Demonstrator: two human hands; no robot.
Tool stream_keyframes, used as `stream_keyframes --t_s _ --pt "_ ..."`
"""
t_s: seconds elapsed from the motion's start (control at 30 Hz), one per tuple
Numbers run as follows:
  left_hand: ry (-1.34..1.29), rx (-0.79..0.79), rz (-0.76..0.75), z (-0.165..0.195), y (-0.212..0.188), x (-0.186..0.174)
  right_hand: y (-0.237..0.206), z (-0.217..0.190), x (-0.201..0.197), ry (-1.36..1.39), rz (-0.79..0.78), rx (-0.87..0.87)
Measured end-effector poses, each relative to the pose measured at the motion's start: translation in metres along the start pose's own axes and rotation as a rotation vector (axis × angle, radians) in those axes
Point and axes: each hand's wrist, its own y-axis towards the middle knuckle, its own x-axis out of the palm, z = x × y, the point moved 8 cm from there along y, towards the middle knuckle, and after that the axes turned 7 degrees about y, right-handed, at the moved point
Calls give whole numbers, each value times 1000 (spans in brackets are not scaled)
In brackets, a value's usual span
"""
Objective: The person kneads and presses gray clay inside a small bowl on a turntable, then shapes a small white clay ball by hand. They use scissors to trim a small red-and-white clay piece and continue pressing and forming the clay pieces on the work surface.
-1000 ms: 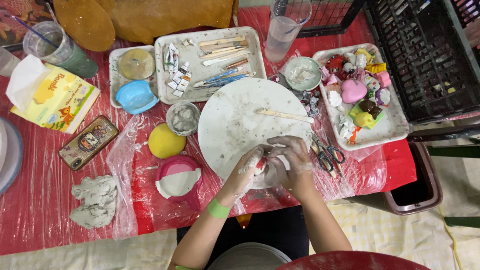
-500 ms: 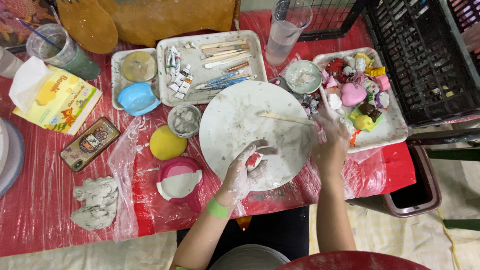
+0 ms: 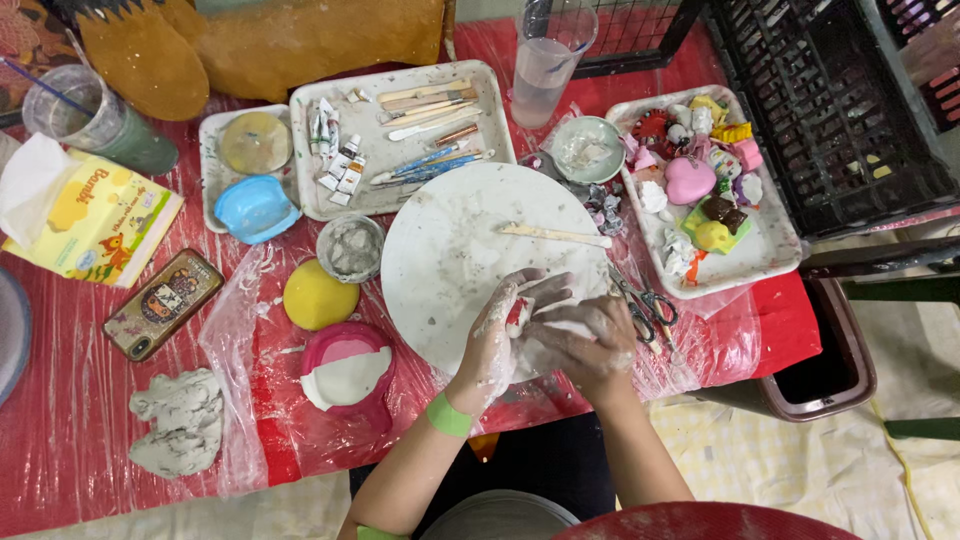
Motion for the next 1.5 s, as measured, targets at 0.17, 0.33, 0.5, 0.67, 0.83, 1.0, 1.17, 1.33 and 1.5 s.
stream_keyframes --t_s 0.17,0.33,0.5,0.67,0.83,1.0,1.17,1.33,1.5 --pt "-54 -15 17 -7 1 -10 -16 41 1 69 -21 128" --pt "136 86 133 -4 -2 -38 -22 142 -19 -197 53 661" --pt "154 115 66 -1 -6 -37 -8 131 -14 -492 -46 316" --pt "258 143 -73 15 -15 -20 -5 104 -23 -234 125 417" --pt "164 117 -56 16 -16 -12 -15 65 12 363 48 506" --pt "126 135 -105 12 -19 -1 -27 49 31 610 131 585" --pt "606 261 -178 27 -24 6 -24 58 29 698 160 673" --pt "710 284 -195 36 -26 8 -23 58 40 780 53 686" --pt "551 256 -152 33 -22 5 -34 59 49 825 109 651"
